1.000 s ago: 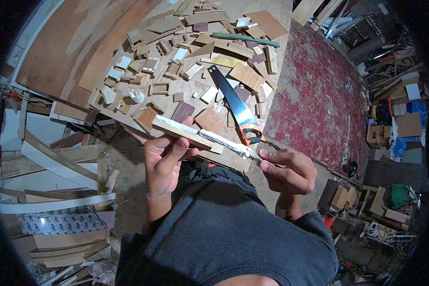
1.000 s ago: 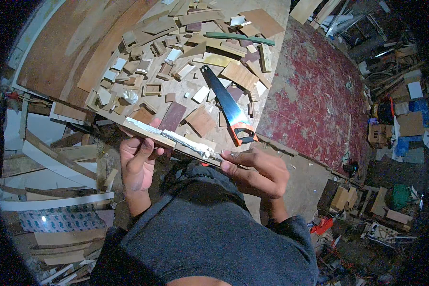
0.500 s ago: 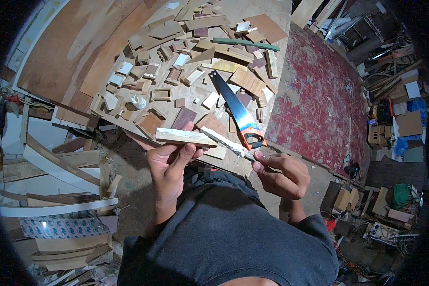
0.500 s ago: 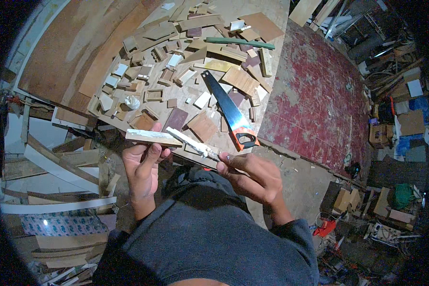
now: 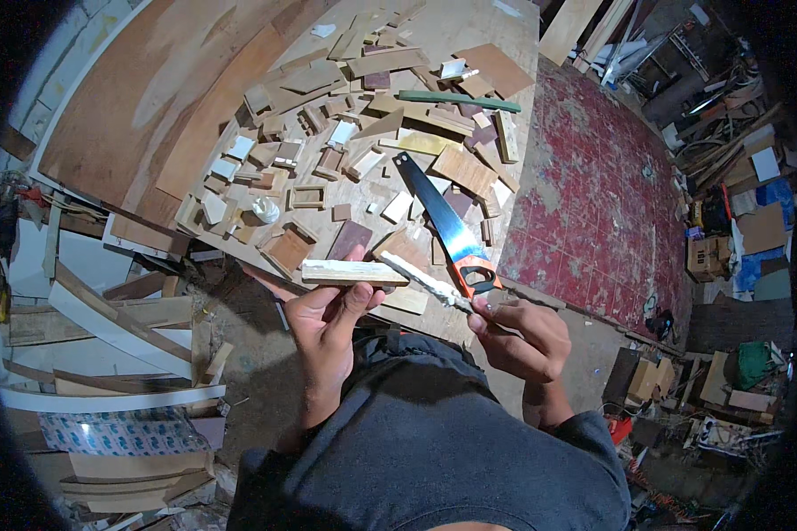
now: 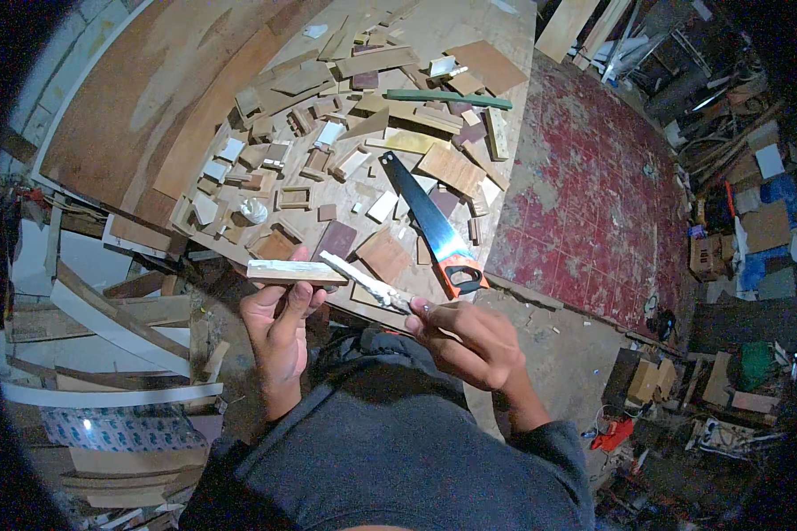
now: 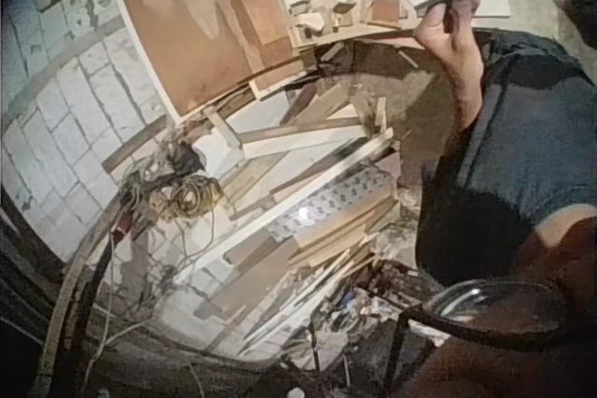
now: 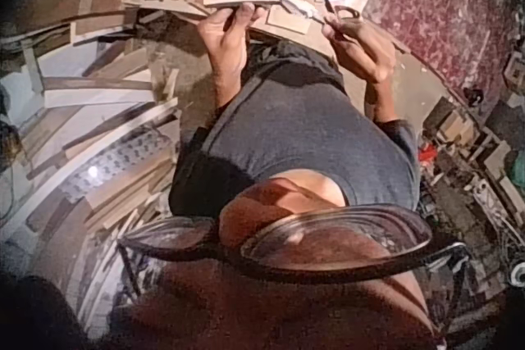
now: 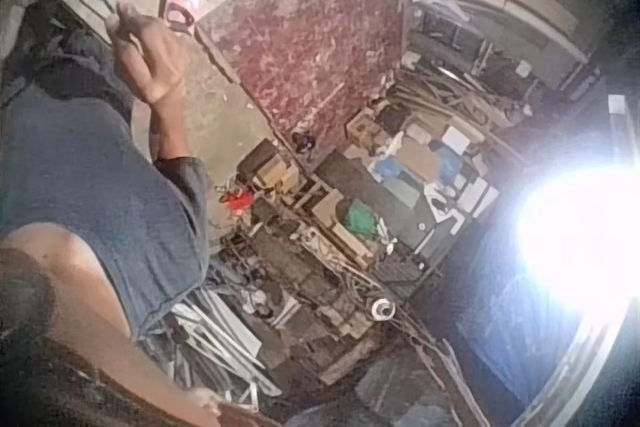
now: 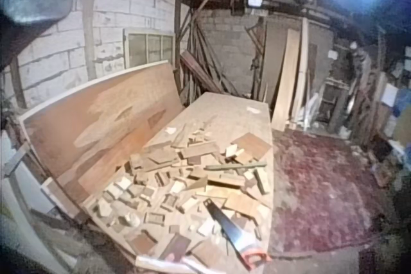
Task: Apply glue to small wood pieces and assemble them on a block, then trim with a handsaw.
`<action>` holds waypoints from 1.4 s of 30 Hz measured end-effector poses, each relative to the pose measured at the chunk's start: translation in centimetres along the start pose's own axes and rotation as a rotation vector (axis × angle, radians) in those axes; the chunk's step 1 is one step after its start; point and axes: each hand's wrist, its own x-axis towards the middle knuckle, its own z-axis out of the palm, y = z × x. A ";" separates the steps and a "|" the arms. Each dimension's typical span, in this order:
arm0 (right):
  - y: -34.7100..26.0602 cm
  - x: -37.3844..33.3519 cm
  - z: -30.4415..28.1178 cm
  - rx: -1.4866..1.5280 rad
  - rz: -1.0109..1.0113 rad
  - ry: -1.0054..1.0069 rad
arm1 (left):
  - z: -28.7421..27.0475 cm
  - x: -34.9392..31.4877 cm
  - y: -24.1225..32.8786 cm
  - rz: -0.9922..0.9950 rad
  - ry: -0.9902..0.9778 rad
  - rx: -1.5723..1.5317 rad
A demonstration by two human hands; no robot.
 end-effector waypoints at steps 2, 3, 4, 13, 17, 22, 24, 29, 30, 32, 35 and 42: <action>-0.2 0.1 -0.2 -0.028 0.013 -0.013 | -0.1 0.1 0.0 0.007 0.013 0.000; -0.3 0.1 -0.2 -0.055 0.028 -0.027 | -0.1 0.1 -0.1 -0.005 0.033 -0.001; -0.5 -0.1 -0.2 -0.054 0.026 -0.028 | -0.2 0.2 -0.2 -0.018 0.054 -0.002; -2.2 1.1 3.0 -0.030 0.020 -0.014 | -3.4 1.6 0.1 -0.004 0.029 -0.031; -2.3 1.1 4.0 -0.052 0.008 -0.093 | -5.6 2.3 0.7 -0.028 0.041 -0.049; -4.2 2.7 6.8 -0.064 0.022 -0.127 | -8.5 3.4 0.6 -0.046 0.033 -0.045; -5.2 4.2 8.7 -0.060 0.029 -0.058 | -9.7 3.9 0.9 -0.039 0.021 -0.041; -5.8 4.2 10.4 -0.065 0.049 -0.138 | -12.0 4.6 1.6 -0.073 0.035 -0.049; -5.9 4.2 10.5 -0.089 0.053 -0.150 | -12.4 4.6 1.7 -0.081 0.043 -0.047; -6.1 4.0 10.5 -0.122 0.057 -0.158 | -13.0 4.6 1.7 -0.093 0.051 -0.047; -6.6 4.4 11.2 -0.141 0.071 -0.060 | -13.6 4.6 1.6 -0.081 0.068 -0.066; -7.6 4.7 12.0 -0.063 0.038 -0.153 | -14.3 3.6 2.6 -0.069 0.065 -0.055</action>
